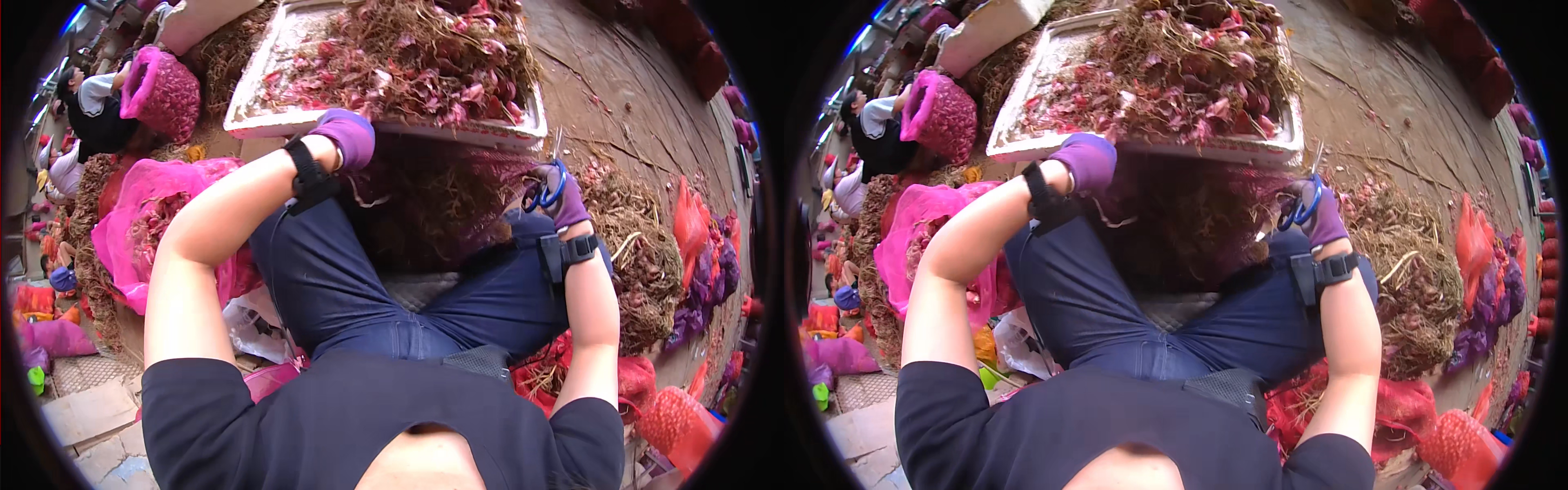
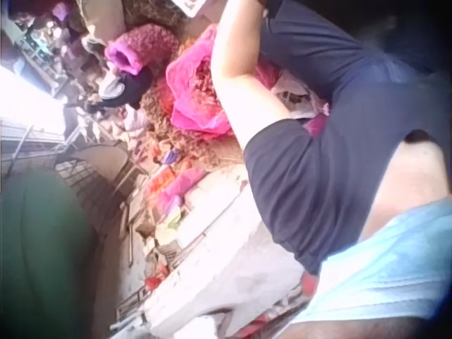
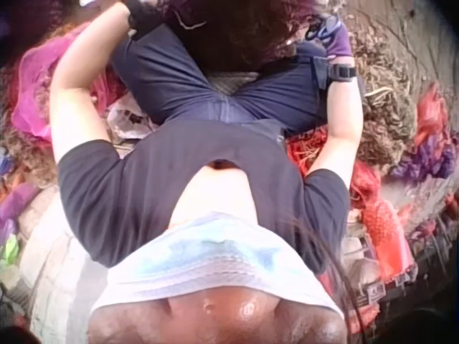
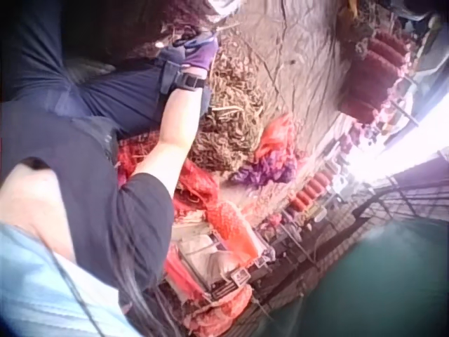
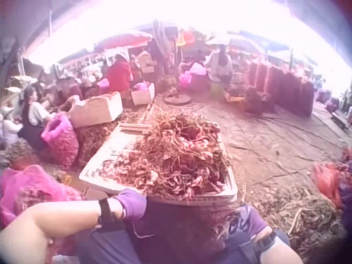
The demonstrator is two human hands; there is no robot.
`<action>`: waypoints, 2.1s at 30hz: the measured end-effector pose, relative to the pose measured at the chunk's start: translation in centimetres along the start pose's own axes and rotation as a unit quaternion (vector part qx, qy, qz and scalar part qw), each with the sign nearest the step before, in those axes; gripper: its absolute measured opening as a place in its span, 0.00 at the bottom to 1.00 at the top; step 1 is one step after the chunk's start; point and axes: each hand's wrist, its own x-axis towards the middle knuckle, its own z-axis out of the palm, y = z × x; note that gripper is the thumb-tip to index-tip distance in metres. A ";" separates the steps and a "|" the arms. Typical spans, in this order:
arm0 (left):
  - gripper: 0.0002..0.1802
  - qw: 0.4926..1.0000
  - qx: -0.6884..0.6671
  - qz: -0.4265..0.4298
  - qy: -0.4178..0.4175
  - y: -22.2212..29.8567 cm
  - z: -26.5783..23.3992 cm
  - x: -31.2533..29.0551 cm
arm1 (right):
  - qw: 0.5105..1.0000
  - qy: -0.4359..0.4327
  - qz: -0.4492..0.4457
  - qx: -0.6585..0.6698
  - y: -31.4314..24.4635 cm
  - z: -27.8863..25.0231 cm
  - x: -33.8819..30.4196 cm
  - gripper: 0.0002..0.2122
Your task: The person picks up shallots, trims the roots and stems using shears, and drops the cleaned shallots into a pink mesh bag. They repeat this process, occasionally moving debris aside on the tray to reach more shallots.
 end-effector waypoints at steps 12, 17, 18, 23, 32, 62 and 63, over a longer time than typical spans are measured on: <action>0.26 0.904 -0.392 -0.102 0.139 -10.3 -5.2 1.4 | 0.996 -0.004 0.048 0.069 -0.6 2.0 1.1 0.08; 0.52 0.866 -0.343 -0.293 0.216 -15.2 2.4 9.3 | 0.997 0.018 0.018 0.079 -0.4 3.0 1.7 0.08; 0.52 0.867 -0.343 -0.289 0.218 -14.7 1.9 9.8 | 0.996 0.027 0.031 0.081 -0.4 2.8 1.7 0.07; 0.62 0.875 -0.443 -0.039 0.191 -3.7 -3.0 7.4 | 0.994 0.006 0.031 0.105 0.4 0.3 3.6 0.04; 0.46 0.930 -0.303 -0.094 0.187 -1.3 -4.5 6.0 | 0.988 0.146 -0.046 0.035 -0.5 2.1 4.3 0.06; 0.19 0.434 -0.863 -0.057 0.254 -16.6 0.7 4.8 | 0.993 0.045 -0.078 0.079 -0.9 2.4 2.7 0.02; 0.19 0.459 -0.844 -0.035 0.276 -18.6 2.2 5.2 | 0.993 0.037 -0.079 0.079 -1.6 3.1 2.2 0.02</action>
